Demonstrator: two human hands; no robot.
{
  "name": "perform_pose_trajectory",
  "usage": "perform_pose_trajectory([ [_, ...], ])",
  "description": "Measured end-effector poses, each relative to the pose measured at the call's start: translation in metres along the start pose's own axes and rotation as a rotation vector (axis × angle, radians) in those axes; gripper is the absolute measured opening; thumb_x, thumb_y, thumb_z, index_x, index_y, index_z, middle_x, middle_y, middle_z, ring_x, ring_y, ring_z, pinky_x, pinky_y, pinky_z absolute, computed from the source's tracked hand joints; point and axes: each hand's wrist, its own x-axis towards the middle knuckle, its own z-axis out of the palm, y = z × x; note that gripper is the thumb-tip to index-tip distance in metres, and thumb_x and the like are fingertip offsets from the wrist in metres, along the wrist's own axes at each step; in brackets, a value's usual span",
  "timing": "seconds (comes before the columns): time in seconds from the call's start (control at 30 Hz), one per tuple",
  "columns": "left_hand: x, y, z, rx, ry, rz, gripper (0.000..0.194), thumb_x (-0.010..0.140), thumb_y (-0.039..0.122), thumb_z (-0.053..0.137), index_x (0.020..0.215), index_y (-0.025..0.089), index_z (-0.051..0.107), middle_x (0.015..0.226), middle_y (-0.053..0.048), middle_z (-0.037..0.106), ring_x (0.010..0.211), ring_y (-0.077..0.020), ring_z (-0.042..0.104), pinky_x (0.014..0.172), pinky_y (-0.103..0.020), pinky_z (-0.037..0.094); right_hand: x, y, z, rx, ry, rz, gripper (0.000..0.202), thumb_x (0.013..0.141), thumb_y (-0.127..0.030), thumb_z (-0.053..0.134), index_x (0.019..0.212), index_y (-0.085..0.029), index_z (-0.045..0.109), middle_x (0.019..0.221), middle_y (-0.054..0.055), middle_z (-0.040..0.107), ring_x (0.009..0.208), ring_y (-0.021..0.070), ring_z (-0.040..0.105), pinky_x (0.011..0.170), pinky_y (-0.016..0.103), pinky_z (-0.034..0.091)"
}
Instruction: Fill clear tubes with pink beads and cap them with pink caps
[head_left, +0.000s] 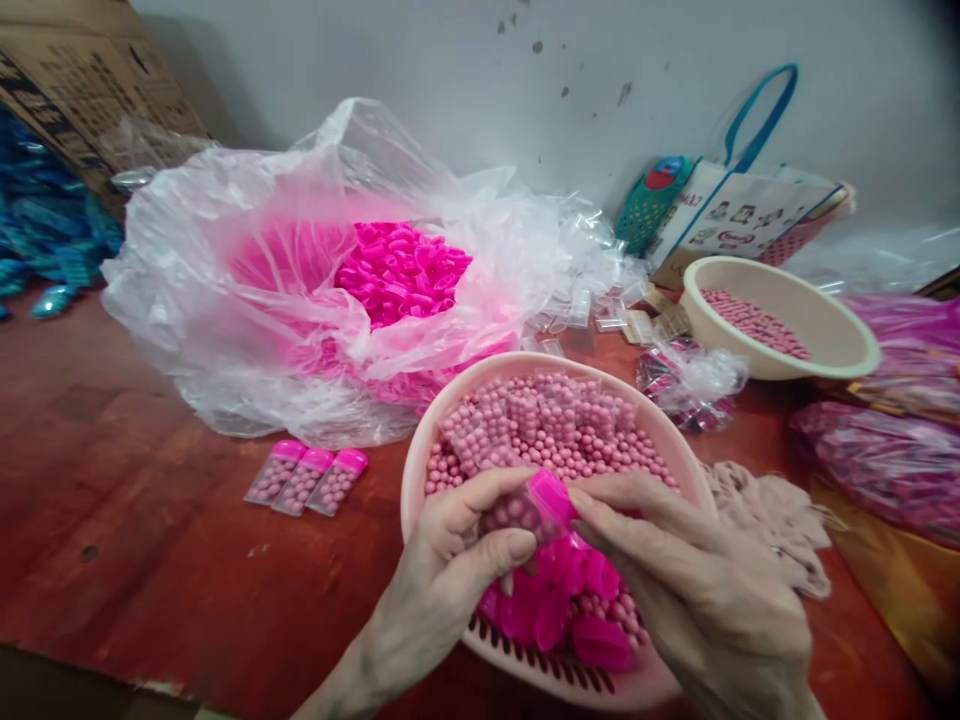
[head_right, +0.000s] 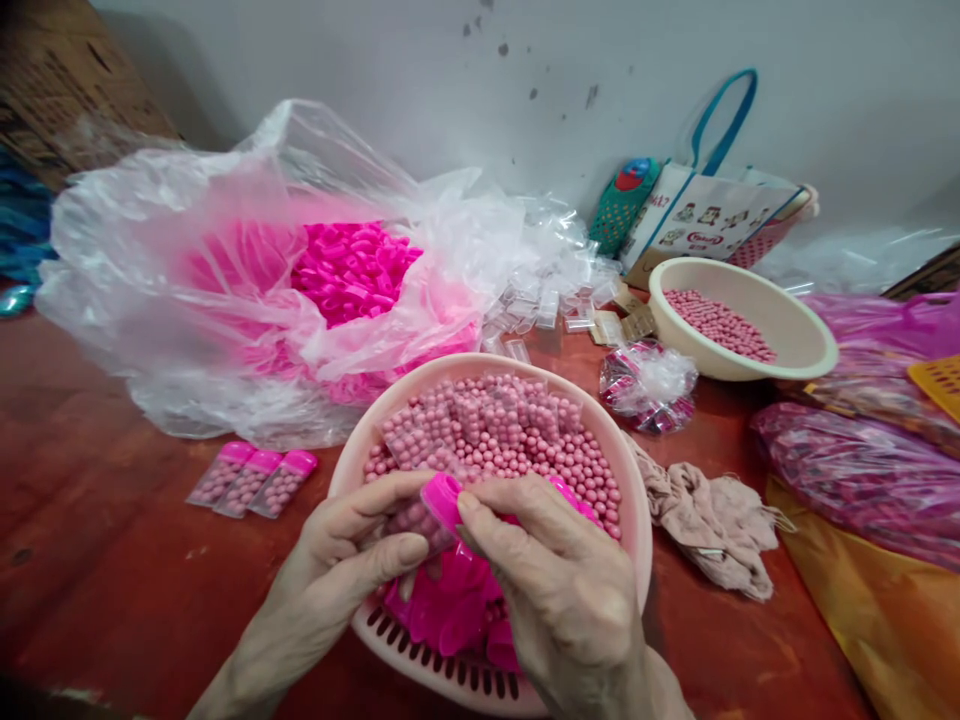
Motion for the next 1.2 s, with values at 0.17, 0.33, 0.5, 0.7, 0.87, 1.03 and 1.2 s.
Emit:
perform_pose_trajectory([
  [0.17, -0.001, -0.002, 0.007, 0.07, 0.027, -0.011, 0.035, 0.082, 0.025, 0.062, 0.117, 0.028, 0.058, 0.087, 0.002, 0.061, 0.081, -0.0108, 0.055, 0.074, -0.019, 0.046, -0.001, 0.0, 0.0, -0.133, 0.007, -0.063, 0.032, 0.078, -0.002, 0.057, 0.105, -0.017, 0.065, 0.095, 0.008, 0.069, 0.084, 0.015, 0.067, 0.074, 0.021, 0.057],
  [0.33, -0.005, 0.0, 0.012, 0.074, 0.02, -0.103, 0.039, 0.084, 0.03, 0.059, 0.123, 0.028, 0.052, 0.078, 0.003, 0.056, 0.067, -0.008, 0.052, 0.061, -0.017, 0.044, 0.003, -0.002, 0.001, -0.181, 0.04, -0.04, 0.031, 0.078, -0.002, 0.056, 0.101, -0.019, 0.067, 0.091, 0.007, 0.071, 0.081, 0.0162, 0.067, 0.07, 0.024, 0.058],
  [0.5, -0.006, 0.006, 0.013, 0.101, -0.013, -0.103, 0.034, 0.085, 0.029, 0.057, 0.119, 0.024, 0.055, 0.063, 0.005, 0.051, 0.052, -0.0052, 0.046, 0.05, -0.015, 0.039, 0.007, 0.003, 0.001, 0.1, -0.011, 0.071, 0.034, 0.074, 0.003, 0.058, 0.098, -0.02, 0.067, 0.081, 0.004, 0.069, 0.072, 0.0122, 0.067, 0.061, 0.018, 0.057],
  [0.7, -0.006, 0.003, 0.011, 0.052, -0.009, -0.177, 0.04, 0.083, 0.031, 0.06, 0.121, 0.023, 0.054, 0.063, 0.005, 0.05, 0.048, -0.0052, 0.045, 0.043, -0.015, 0.037, 0.006, 0.006, 0.001, 0.154, -0.052, 0.067, 0.035, 0.073, 0.005, 0.058, 0.099, -0.018, 0.068, 0.081, 0.005, 0.069, 0.073, 0.0132, 0.067, 0.061, 0.018, 0.057],
  [0.87, -0.009, 0.005, 0.016, 0.074, 0.057, -0.14, 0.042, 0.084, 0.032, 0.057, 0.125, 0.025, 0.05, 0.075, 0.002, 0.056, 0.048, -0.004, 0.043, 0.041, -0.014, 0.036, 0.002, 0.0, 0.004, 0.103, 0.008, 0.093, 0.033, 0.077, -0.005, 0.061, 0.103, -0.023, 0.065, 0.084, 0.003, 0.068, 0.076, 0.0131, 0.067, 0.065, 0.02, 0.057],
  [1.03, -0.007, 0.004, 0.023, -0.014, 0.111, -0.099, 0.041, 0.086, 0.032, 0.054, 0.126, 0.028, 0.047, 0.078, 0.002, 0.056, 0.059, -0.0068, 0.047, 0.053, -0.014, 0.041, -0.01, -0.006, 0.02, -0.195, 0.001, 0.083, 0.057, 0.069, -0.037, 0.072, 0.117, -0.01, 0.054, 0.103, 0.015, 0.065, 0.099, 0.0273, 0.062, 0.082, 0.04, 0.055],
  [1.2, -0.008, 0.003, 0.031, -0.051, 0.167, -0.032, 0.027, 0.086, 0.026, 0.055, 0.113, 0.028, 0.054, 0.084, 0.002, 0.055, 0.075, -0.0086, 0.05, 0.071, -0.015, 0.043, -0.015, -0.009, 0.033, -0.431, 0.146, -0.057, 0.054, 0.072, -0.041, 0.065, 0.111, -0.005, 0.054, 0.092, 0.018, 0.069, 0.089, 0.029, 0.065, 0.08, 0.042, 0.054],
])
